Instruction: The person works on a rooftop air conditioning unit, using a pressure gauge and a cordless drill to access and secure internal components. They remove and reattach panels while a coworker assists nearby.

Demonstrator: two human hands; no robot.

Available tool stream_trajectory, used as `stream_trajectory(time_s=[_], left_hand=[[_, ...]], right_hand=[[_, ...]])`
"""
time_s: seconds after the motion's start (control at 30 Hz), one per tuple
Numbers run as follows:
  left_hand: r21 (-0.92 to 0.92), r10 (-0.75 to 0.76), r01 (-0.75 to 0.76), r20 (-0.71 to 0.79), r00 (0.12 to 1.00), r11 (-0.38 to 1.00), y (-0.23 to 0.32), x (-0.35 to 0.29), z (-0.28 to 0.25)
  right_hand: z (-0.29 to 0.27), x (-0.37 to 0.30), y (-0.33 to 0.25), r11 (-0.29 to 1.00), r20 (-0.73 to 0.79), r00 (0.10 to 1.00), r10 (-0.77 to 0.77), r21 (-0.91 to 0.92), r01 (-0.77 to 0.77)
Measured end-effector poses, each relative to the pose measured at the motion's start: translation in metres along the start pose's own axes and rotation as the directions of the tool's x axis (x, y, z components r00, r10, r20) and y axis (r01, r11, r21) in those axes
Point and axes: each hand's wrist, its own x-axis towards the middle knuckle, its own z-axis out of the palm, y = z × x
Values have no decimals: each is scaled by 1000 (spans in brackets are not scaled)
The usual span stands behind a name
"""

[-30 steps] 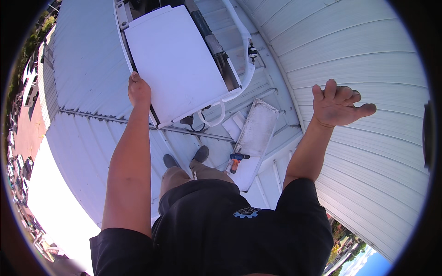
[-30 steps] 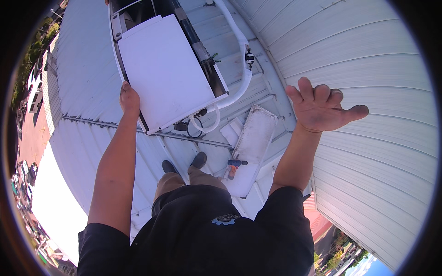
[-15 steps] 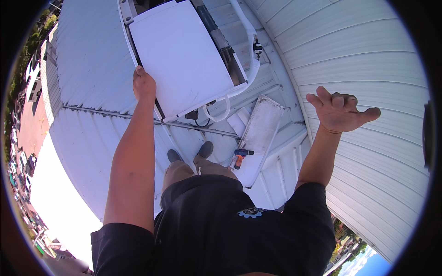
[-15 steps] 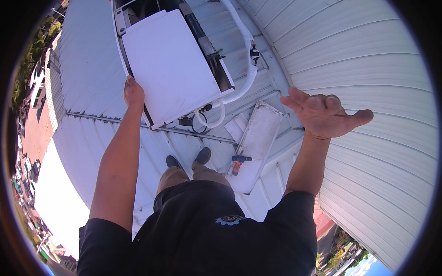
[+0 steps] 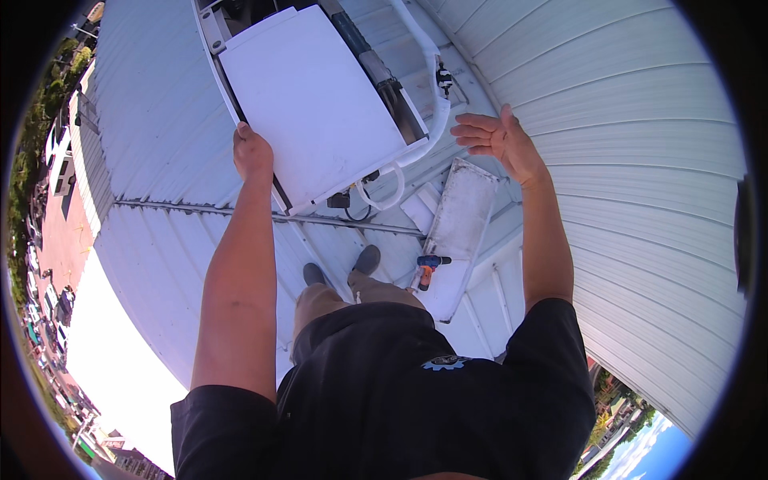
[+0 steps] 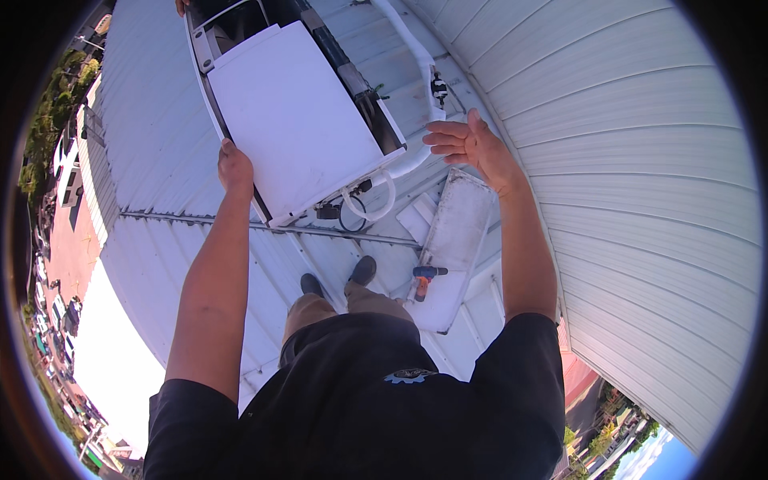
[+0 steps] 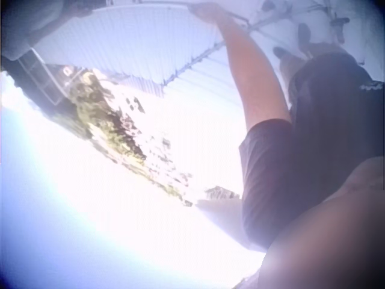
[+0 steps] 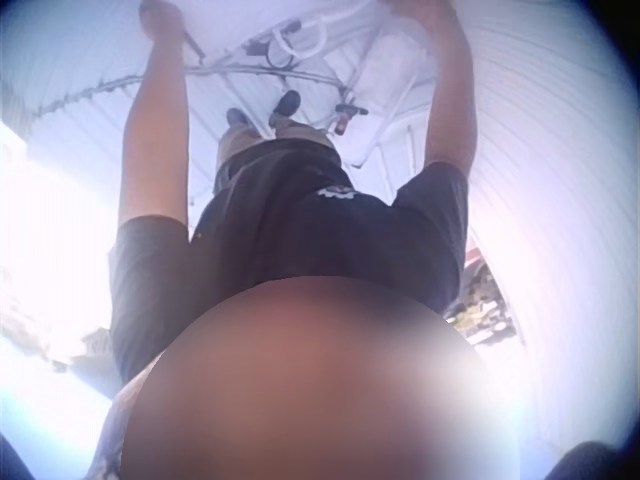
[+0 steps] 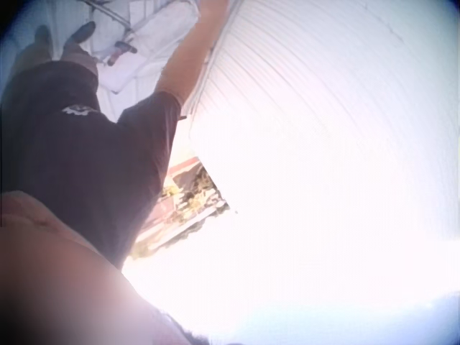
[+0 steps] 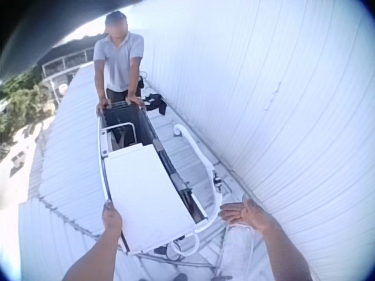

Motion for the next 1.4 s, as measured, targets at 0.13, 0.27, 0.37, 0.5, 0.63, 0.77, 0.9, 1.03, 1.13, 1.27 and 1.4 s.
stream_trajectory(time_s=[0.13, 0.27, 0.37, 0.5, 0.63, 0.77, 0.9, 1.03, 1.13, 1.27, 1.4], left_hand=[[25, -7, 7, 8, 1000, 1000, 0, 0, 0], [14, 7, -7, 10, 1000, 1000, 0, 2, 0], [0, -9, 9, 36, 999, 1000, 0, 1, -1], [0, -19, 19, 29, 999, 1000, 3, -3, -2], [-34, -24, 26, 58, 998, 999, 6, -7, -7], [-82, -19, 28, 101, 995, 996, 8, -6, -8], [-32, -30, 33, 79, 996, 999, 8, -8, -8], [-114, -32, 46, 120, 992, 992, 7, -10, -11], [-171, -53, 77, 139, 989, 982, 11, -13, -12], [-222, -126, 161, 163, 979, 962, 16, -18, -12], [-222, -131, 167, 167, 977, 961, 18, -17, -14]], right_hand=[[36, 55, 53, 988, -463, 873, 153, 45, -149], [88, 99, 73, 964, -606, 763, 225, 251, -86], [108, 124, 79, 972, -731, 653, 198, 232, -35], [116, 141, 83, 977, -869, 453, 201, 146, -154], [123, 141, 74, 974, -926, 330, 185, 128, -185], [128, 138, 62, 958, -949, 280, 148, 68, -278], [126, 138, 63, 950, -949, 280, 148, 57, -308], [116, 145, 75, 959, -937, 280, 208, 139, -245], [103, 155, 82, 918, -946, 294, 134, 7, -397], [92, 164, 91, 911, -956, 257, 141, 24, -413], [89, 166, 99, 929, -954, 286, 95, -18, -371]])
